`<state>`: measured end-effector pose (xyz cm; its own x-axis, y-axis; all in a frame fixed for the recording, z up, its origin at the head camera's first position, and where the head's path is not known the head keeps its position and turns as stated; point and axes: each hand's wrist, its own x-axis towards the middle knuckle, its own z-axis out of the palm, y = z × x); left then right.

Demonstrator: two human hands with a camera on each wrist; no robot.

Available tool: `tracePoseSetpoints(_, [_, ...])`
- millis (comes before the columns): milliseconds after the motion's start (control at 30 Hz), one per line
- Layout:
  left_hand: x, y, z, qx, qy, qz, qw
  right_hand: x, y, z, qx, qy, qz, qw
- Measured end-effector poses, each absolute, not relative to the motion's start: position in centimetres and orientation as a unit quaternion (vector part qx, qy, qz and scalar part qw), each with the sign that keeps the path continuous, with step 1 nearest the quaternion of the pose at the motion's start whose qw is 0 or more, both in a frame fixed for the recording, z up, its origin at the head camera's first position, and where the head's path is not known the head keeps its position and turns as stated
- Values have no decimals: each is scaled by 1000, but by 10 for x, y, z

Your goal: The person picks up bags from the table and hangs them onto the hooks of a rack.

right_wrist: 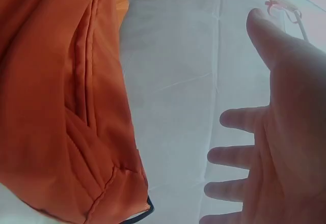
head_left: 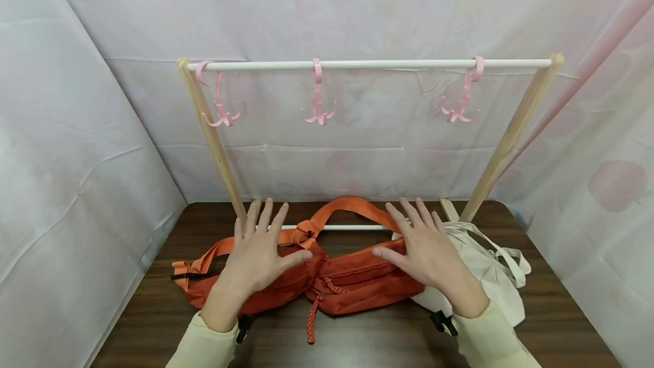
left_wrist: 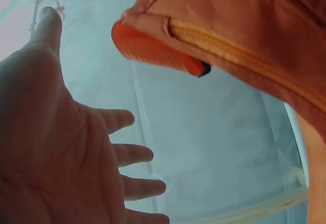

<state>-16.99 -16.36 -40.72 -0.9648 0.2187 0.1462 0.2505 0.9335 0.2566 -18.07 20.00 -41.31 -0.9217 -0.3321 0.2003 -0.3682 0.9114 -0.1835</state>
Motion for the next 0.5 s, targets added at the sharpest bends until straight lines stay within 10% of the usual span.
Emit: tracePoseSetpoints(500, [-187, -194, -406, -110, -984, -123, 64, -194, 182, -404, 219, -962, 103, 129])
